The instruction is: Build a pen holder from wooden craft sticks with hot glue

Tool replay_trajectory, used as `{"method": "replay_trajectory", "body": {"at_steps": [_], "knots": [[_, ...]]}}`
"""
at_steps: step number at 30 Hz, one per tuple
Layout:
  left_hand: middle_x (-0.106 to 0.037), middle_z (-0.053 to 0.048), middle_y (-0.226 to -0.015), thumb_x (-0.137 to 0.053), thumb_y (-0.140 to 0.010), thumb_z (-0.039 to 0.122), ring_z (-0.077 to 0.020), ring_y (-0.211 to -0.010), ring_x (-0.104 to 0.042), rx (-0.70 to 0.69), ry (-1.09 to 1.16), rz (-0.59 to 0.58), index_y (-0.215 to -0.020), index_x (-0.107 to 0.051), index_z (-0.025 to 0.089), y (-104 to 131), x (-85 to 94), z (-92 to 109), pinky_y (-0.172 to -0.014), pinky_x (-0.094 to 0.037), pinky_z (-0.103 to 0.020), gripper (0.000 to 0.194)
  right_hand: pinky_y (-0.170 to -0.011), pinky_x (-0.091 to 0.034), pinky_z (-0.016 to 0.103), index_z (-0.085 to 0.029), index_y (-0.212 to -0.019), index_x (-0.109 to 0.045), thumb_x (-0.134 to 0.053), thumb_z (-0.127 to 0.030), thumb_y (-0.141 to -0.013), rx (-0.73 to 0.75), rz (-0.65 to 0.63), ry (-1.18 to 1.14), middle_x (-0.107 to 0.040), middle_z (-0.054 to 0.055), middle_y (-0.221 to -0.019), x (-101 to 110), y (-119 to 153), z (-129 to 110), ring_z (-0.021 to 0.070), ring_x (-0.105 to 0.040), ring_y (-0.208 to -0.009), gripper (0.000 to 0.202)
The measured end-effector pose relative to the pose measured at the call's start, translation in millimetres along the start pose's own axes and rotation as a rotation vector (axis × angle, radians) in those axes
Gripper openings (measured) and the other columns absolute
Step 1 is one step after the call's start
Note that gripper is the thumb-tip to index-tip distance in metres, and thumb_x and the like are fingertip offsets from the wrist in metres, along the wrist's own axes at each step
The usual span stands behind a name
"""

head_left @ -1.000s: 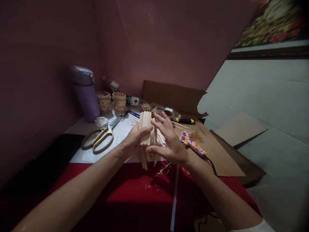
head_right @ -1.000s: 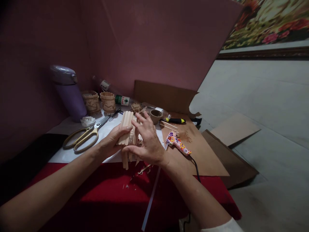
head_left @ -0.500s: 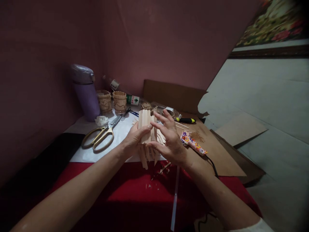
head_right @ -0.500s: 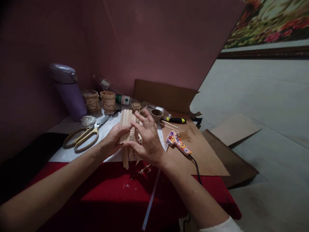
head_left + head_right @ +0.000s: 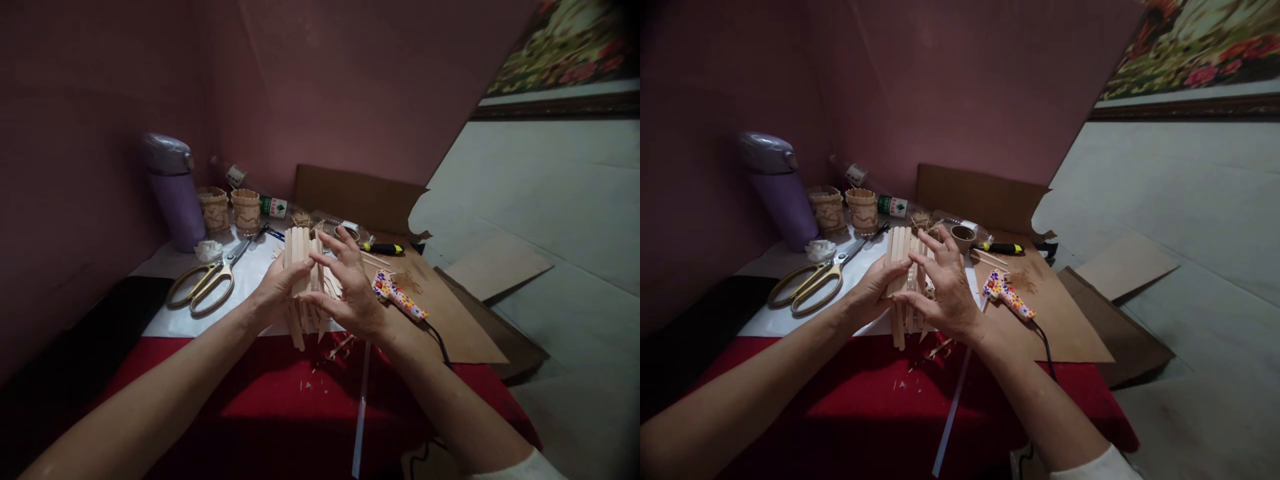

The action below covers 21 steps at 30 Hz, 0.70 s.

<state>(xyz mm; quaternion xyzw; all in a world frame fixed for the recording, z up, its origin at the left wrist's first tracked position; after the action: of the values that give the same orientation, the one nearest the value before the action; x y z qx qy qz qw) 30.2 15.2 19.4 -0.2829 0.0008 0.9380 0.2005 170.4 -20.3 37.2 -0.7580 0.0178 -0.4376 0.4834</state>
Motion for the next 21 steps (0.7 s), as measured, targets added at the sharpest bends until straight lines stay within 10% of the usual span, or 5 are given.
{"method": "replay_trajectory", "body": {"at_steps": [21], "knots": [[-0.071, -0.006, -0.088, -0.073, -0.071, 0.023, -0.0166, -0.07, -0.065, 0.027, 0.085, 0.071, -0.109, -0.062, 0.012, -1.0, -0.7, 4.3, -0.063, -0.055, -0.028, 0.041, -0.113, -0.031, 0.06, -0.019, -0.129, -0.054, -0.064, -0.045, -0.086, 0.018, 0.106, 0.022, -0.049, 0.015, -0.142, -0.4, 1.2, -5.8, 0.0303, -0.027, -0.144, 0.051]]}}
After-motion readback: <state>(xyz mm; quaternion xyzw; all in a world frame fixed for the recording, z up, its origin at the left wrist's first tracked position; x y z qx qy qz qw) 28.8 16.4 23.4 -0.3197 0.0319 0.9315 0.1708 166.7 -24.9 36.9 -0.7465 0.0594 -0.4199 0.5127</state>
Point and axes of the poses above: each hand's wrist, its own y-axis away from the middle knuckle, its own x-axis out of the back of the hand, z = x × y, the point moved 2 cm from there along -y, towards the middle knuckle
